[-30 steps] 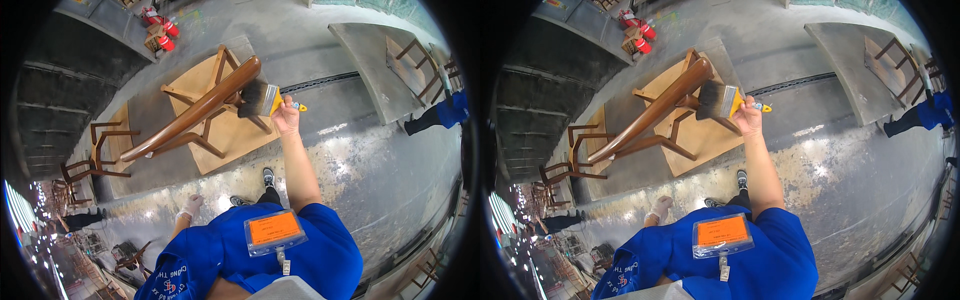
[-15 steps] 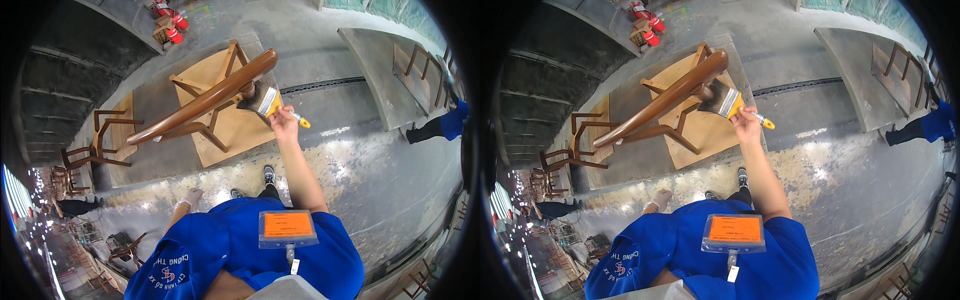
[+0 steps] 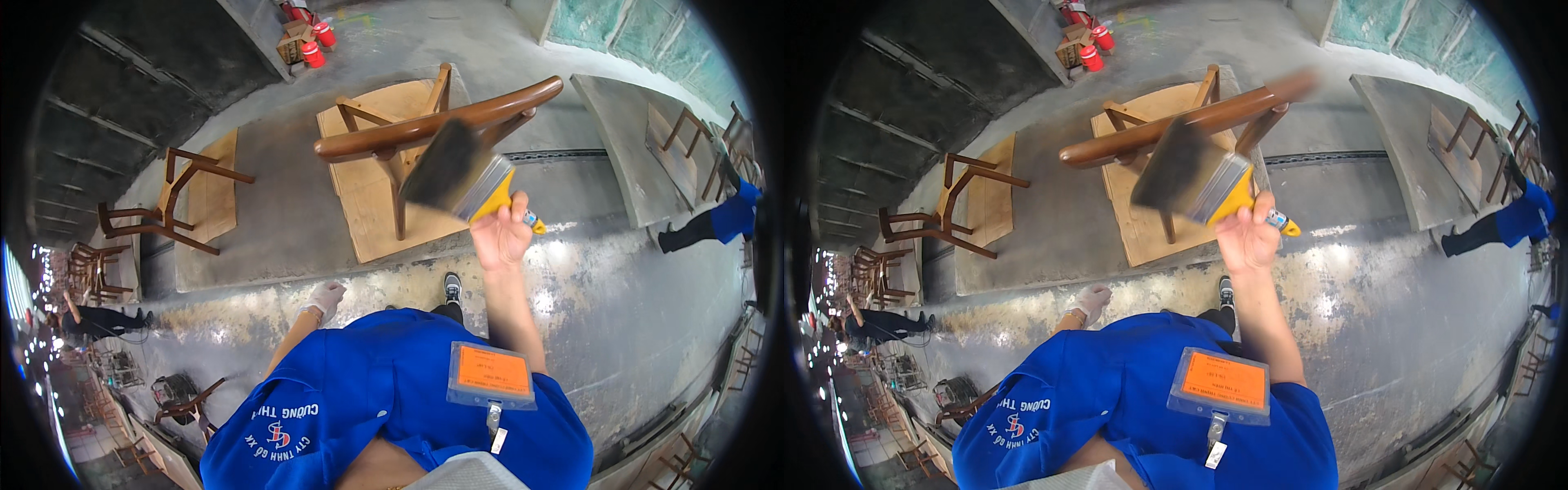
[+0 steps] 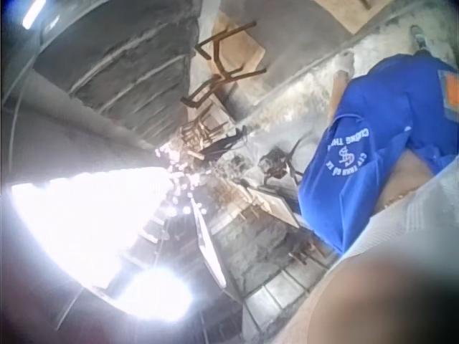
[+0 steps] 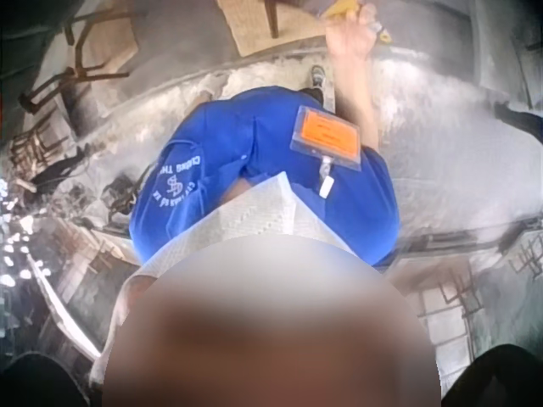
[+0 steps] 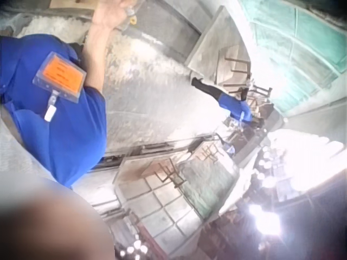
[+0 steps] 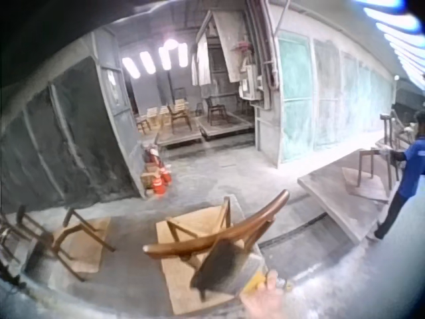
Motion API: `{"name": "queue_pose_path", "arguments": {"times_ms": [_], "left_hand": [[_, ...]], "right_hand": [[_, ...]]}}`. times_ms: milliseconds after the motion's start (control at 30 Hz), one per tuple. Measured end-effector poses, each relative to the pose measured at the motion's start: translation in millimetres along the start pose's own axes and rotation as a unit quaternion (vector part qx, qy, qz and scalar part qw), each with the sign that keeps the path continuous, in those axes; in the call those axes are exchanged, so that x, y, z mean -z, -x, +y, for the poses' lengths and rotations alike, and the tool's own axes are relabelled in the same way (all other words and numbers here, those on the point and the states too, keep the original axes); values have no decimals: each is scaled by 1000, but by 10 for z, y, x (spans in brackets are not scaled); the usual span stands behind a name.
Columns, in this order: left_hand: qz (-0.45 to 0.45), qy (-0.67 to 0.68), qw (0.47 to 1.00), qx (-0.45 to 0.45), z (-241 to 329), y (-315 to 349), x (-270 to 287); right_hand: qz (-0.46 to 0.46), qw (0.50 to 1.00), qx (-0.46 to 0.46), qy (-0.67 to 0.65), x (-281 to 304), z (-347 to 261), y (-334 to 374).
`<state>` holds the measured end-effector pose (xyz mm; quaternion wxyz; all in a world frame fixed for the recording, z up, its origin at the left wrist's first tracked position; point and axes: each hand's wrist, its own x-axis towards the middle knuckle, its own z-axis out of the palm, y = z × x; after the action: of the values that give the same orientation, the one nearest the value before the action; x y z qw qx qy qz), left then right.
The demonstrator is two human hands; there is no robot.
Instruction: The person uses a brush to clean a wooden chair, repeatedly brushing the legs, seat, and backrest while rotating the chair to access different sides. The person also moves the chair to a different spot on the floor and continues brushing.
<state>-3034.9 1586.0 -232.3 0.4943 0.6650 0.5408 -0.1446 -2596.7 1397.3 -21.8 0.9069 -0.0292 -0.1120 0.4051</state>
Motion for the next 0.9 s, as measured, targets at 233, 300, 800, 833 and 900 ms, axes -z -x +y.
{"name": "queue_pose_path", "arguments": {"times_ms": [233, 300, 800, 833, 900], "left_hand": [[-110, -410, 904, -53, -1445, -77, 399], [-79, -332, 939, 41, -1595, 40, 587], [-33, -69, 997, 6, -590, 113, 1060], [-30, -48, 998, 6, -515, 120, 1027], [-29, -33, 999, -1, -483, 129, 984]], "right_hand": [[348, 933, 89, -18, 955, 1307, 7], [509, 857, 78, 5, 1109, 1402, 40], [427, 888, 152, -79, 1010, 1641, 77], [299, 934, 176, -87, 1035, 1604, 95], [73, 953, 252, -154, 1091, 1531, 118]]}}
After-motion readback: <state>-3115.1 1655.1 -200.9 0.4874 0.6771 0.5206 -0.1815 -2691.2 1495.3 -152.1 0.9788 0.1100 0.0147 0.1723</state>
